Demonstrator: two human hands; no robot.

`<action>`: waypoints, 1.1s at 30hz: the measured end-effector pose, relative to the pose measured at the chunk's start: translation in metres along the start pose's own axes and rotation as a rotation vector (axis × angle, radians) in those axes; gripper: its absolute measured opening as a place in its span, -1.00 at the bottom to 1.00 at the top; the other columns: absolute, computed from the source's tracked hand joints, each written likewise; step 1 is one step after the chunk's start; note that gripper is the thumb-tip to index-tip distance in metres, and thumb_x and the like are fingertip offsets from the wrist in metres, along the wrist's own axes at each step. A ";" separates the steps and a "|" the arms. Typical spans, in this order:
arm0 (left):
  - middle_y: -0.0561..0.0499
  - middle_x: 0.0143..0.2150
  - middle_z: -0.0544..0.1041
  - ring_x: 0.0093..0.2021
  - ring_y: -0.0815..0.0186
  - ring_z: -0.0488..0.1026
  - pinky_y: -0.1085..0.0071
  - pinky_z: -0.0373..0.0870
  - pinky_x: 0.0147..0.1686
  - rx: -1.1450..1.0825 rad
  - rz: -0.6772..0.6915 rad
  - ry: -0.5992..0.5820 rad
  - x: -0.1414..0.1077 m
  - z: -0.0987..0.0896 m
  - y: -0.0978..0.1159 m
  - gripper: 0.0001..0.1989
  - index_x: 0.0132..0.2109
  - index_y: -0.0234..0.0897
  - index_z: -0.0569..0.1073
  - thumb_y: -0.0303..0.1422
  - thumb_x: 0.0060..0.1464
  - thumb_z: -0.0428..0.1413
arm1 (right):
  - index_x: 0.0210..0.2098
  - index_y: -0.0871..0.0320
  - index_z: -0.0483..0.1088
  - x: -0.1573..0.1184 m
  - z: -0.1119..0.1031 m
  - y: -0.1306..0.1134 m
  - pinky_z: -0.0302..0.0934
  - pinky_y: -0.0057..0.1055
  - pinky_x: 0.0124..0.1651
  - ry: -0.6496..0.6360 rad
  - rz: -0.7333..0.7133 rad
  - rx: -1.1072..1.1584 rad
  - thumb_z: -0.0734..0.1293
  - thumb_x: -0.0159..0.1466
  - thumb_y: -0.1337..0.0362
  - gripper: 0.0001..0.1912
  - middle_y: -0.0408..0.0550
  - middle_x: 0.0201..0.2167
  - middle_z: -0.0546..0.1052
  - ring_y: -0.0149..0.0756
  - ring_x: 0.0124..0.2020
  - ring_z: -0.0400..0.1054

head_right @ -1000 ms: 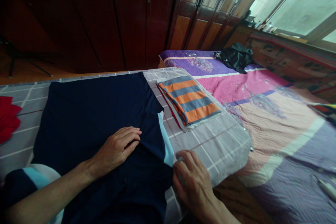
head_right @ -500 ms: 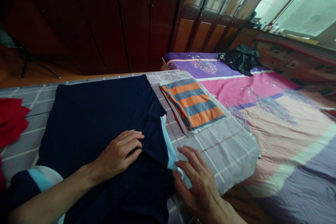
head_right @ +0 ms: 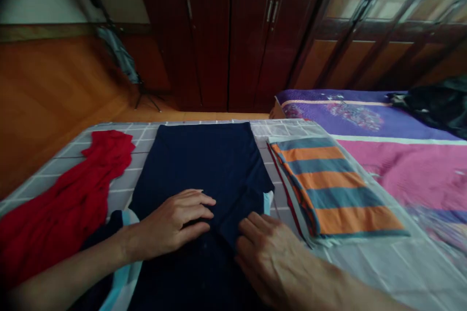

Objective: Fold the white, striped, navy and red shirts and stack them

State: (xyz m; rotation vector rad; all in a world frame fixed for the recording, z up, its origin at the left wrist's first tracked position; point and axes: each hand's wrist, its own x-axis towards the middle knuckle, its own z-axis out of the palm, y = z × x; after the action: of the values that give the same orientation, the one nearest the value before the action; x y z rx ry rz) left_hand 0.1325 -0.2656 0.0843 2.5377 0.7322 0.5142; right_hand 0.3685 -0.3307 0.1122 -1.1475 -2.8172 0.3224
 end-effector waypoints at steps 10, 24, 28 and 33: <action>0.04 -0.16 0.58 -0.15 0.25 0.52 0.41 0.43 -0.10 0.296 -0.989 0.603 -0.155 -0.028 0.028 -0.72 -0.16 -0.14 0.53 -0.13 0.12 0.03 | 0.00 0.22 0.36 0.085 0.030 0.016 0.26 -0.25 0.04 0.129 -0.621 -0.016 0.23 0.28 0.17 -0.64 0.10 0.09 0.40 -0.11 0.04 0.32; 0.03 -0.36 0.43 -0.38 0.30 0.41 0.40 0.30 -0.36 0.456 -1.454 0.675 -0.160 0.033 0.028 -0.79 -0.33 -0.23 0.41 -0.23 0.14 -0.02 | -0.05 0.18 0.44 0.094 0.079 0.021 0.34 -0.29 0.00 0.259 -0.774 0.093 0.30 0.25 0.15 -0.67 0.07 0.04 0.45 -0.12 0.03 0.37; 0.01 -0.30 0.45 -0.31 0.28 0.42 0.39 0.31 -0.29 0.462 -1.392 0.696 -0.159 0.029 0.025 -0.88 -0.27 -0.23 0.38 -0.30 0.11 0.00 | -0.04 0.18 0.42 0.093 0.078 0.022 0.31 -0.30 0.05 0.255 -0.737 0.120 0.28 0.25 0.20 -0.68 0.07 0.06 0.44 -0.13 0.06 0.34; 0.02 -0.33 0.47 -0.28 0.24 0.44 0.39 0.27 -0.31 0.375 -1.440 0.567 -0.158 0.024 0.029 -0.88 -0.25 -0.22 0.39 -0.28 0.10 0.03 | -0.03 0.16 0.41 0.091 0.078 0.022 0.31 -0.30 0.05 0.250 -0.735 0.109 0.27 0.26 0.20 -0.68 0.05 0.06 0.44 -0.13 0.06 0.33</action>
State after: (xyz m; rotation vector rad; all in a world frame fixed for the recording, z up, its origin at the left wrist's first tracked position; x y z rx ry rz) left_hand 0.0301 -0.3854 0.0438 1.4024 2.6359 0.5316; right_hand 0.3063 -0.2643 0.0308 -0.0769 -2.7116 0.2384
